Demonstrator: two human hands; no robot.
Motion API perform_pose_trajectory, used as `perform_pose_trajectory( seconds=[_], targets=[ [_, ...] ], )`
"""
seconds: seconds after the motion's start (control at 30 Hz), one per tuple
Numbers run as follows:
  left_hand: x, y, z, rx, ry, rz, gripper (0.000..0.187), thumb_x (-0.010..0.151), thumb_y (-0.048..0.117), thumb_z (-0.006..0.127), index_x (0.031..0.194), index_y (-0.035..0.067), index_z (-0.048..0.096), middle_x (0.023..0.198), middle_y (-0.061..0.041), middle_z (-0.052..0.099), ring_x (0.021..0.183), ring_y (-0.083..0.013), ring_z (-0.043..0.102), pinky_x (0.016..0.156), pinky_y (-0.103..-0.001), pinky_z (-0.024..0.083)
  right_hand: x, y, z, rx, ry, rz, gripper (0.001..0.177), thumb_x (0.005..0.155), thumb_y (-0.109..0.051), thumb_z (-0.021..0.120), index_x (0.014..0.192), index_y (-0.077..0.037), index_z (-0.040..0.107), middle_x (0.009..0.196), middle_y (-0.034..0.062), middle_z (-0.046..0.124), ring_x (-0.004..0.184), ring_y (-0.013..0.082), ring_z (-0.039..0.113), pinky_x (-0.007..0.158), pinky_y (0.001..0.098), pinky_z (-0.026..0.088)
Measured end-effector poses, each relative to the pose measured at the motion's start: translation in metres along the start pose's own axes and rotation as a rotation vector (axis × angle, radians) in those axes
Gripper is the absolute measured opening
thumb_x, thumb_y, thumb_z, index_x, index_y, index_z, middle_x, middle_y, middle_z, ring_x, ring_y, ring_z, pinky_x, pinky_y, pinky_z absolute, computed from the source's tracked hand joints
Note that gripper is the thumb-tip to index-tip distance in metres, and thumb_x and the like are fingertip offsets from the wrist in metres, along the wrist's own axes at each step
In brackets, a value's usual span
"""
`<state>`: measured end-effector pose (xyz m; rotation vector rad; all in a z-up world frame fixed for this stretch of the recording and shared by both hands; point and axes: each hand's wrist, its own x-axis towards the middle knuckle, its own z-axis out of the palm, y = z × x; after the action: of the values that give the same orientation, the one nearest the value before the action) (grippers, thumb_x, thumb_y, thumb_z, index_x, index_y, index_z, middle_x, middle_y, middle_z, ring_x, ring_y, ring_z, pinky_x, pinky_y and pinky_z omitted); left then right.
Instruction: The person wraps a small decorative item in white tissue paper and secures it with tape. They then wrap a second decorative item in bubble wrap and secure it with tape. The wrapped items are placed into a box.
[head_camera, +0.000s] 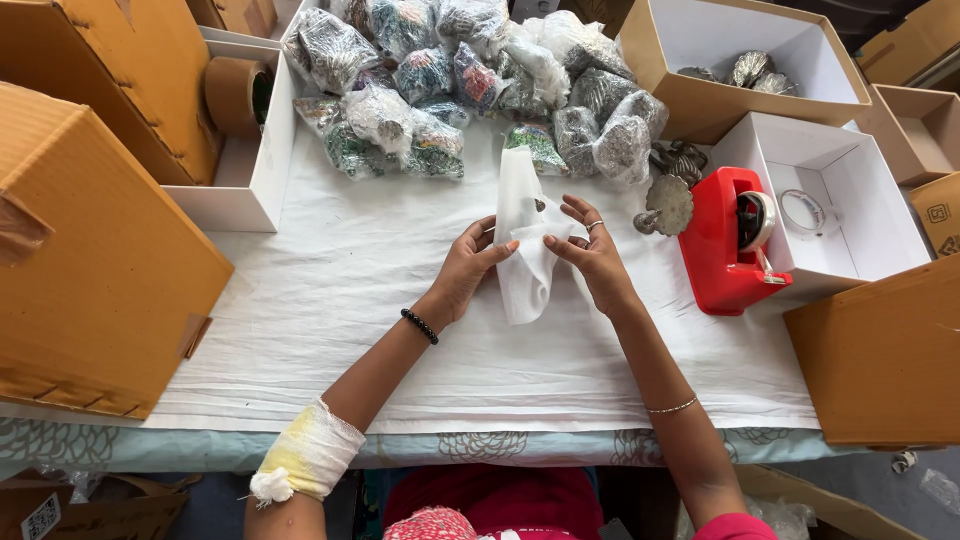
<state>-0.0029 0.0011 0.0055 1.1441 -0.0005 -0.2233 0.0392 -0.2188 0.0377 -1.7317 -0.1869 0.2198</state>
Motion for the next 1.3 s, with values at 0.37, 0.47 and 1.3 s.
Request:
perform_pose_trajectory(
  seconds=[0.37,0.47,1.3],
  targets=[
    [0.001,0.003,-0.003,-0.165,-0.043,-0.046,0.076,0.081,0.039,0.079,0.145,0.009,0.05,0.125,-0.009,0.066,0.118,-0.0199,0.063,0.103,-0.038,0.053,-0.006,-0.012,0.008,0.227,-0.037,-0.135,0.094,0.079,-0.014,0.084,0.156,-0.012,0.03,0.154,0.0145,0.041,0.117,0.0186,0.06,0.102,0.0351,0.053],
    [-0.003,0.007,0.001,-0.149,-0.054,-0.073,0.071,0.081,0.037,0.081,0.14,0.011,0.052,0.123,-0.006,0.066,0.116,-0.0178,0.064,0.097,-0.038,0.058,-0.005,-0.009,0.002,0.413,-0.097,-0.091,0.088,0.083,-0.014,0.083,0.156,-0.007,0.034,0.141,0.0149,0.054,0.118,0.0181,0.063,0.105,0.0363,0.051],
    [-0.02,0.015,0.023,-0.024,0.002,0.082,0.06,0.079,0.02,0.087,0.128,0.0,0.059,0.119,-0.014,0.072,0.102,-0.0217,0.074,0.088,-0.04,0.064,-0.019,0.002,0.014,0.29,0.092,-0.204,0.017,0.09,-0.004,0.082,0.103,0.0,0.071,0.099,0.0105,0.073,0.087,0.0128,0.067,0.08,0.0275,0.057]
  ],
)
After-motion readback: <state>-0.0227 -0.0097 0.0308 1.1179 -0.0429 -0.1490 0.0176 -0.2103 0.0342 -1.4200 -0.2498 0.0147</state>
